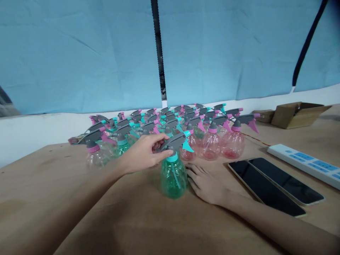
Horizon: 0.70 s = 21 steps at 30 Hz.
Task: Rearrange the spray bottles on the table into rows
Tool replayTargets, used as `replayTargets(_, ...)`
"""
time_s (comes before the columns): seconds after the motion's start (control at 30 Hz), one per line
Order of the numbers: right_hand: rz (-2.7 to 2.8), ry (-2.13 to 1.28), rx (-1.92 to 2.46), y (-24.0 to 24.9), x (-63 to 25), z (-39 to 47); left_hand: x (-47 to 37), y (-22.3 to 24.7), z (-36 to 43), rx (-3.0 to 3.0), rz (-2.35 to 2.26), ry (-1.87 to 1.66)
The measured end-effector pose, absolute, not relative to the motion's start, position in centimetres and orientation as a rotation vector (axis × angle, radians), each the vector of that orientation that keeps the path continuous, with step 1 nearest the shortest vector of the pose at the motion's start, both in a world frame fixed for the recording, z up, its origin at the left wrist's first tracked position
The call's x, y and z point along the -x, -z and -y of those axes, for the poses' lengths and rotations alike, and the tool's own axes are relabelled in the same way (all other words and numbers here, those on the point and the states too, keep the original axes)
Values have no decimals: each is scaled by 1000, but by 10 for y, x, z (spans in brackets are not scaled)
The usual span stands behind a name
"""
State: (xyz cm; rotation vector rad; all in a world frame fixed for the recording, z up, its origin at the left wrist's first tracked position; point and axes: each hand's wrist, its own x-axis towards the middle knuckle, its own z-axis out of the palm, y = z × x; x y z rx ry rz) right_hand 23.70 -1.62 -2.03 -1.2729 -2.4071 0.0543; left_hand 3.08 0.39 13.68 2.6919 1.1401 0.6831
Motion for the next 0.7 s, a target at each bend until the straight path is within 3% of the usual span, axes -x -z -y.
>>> replayTargets(0.27,2394,-41,1306,23,-236,16,-36,-76,-33,-1988,-697,-750)
replayTargets(0.7,2470,-105,1310,22,-239,13,-76,-83,-22,-1432,-694,-1069)
